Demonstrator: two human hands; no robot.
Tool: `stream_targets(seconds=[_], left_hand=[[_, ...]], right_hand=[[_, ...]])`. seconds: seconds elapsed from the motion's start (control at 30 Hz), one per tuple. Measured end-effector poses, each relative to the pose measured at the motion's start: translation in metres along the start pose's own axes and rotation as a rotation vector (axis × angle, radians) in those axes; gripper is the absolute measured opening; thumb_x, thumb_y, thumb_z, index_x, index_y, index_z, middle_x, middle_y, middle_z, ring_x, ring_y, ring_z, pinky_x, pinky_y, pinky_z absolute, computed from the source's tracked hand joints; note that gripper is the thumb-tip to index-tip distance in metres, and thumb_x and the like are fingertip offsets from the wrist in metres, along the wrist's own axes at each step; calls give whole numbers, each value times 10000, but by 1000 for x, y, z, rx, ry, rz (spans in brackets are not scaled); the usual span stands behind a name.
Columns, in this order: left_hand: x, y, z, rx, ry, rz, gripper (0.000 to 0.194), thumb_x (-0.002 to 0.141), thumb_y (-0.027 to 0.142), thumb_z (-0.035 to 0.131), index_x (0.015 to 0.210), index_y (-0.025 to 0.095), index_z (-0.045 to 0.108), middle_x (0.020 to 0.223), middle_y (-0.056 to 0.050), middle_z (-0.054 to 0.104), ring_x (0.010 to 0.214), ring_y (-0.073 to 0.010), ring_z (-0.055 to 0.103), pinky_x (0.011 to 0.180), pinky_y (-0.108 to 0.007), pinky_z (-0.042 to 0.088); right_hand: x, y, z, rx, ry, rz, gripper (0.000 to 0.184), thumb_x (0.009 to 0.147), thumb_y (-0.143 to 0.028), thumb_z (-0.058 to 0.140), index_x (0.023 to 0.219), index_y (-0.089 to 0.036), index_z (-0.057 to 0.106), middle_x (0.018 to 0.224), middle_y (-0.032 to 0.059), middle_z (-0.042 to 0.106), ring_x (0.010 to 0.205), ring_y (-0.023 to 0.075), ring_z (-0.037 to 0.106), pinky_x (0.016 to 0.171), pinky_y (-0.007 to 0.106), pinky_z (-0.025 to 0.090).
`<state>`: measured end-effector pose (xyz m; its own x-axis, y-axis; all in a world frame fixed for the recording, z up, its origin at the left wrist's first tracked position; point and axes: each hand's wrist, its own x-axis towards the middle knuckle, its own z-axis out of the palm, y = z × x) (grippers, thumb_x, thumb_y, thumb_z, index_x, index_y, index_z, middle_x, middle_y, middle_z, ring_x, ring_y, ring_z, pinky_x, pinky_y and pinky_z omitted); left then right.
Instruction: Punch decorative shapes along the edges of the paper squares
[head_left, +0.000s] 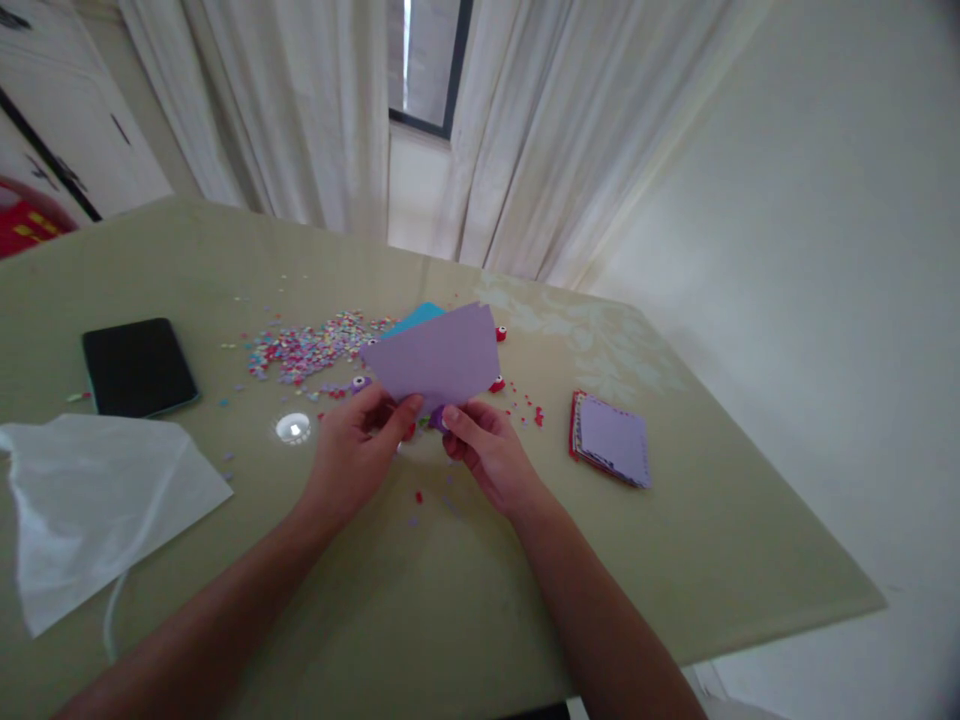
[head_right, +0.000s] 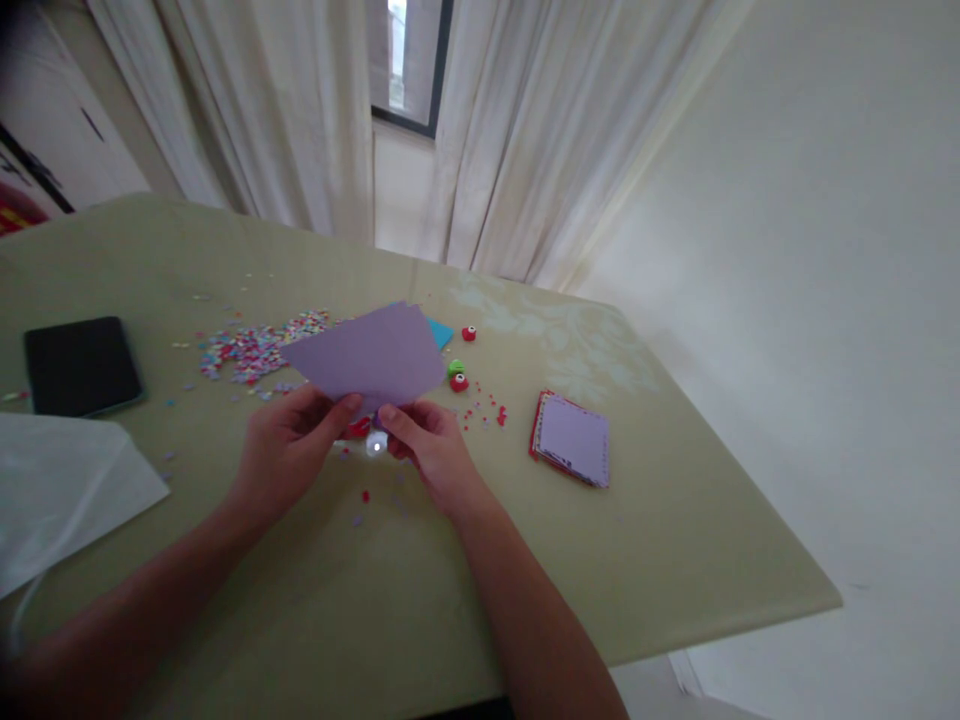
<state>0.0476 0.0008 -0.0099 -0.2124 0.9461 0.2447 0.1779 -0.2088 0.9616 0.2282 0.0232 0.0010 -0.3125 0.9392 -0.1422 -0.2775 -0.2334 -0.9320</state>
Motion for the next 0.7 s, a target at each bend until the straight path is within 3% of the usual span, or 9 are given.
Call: stream_targets(seconds=[0.13, 0.3, 0.7], left_hand=[[0, 4, 0, -56, -10, -30, 238, 933, 453, 765, 861, 228, 737, 764, 3, 748, 656, -184, 671, 598, -292, 489], [1, 7, 1, -41, -19, -47, 270, 903, 453, 776, 768, 229, 708, 692, 9, 713, 601, -175, 631, 568, -288, 465], [2, 9, 2, -106, -58, -102, 267, 878, 489, 800, 866, 227, 752, 778, -13, 760, 654, -192, 665, 615, -301, 518]], right_hand=[[1, 4, -3, -77, -23, -67, 418, 781, -592, 952, 878, -222, 783, 752, -15, 663, 646, 128, 514, 627, 290, 368], [3, 9, -4, -81, -9, -77, 466, 853, -674, 866, 841, -222, 756, 697, -15, 630, 625, 133, 496, 619, 295, 352], [1, 11, 8, 32, 59, -89, 500, 767, -668, 937, 861, -220, 734, 783, -16, 662, 645, 126, 560, 624, 288, 408]])
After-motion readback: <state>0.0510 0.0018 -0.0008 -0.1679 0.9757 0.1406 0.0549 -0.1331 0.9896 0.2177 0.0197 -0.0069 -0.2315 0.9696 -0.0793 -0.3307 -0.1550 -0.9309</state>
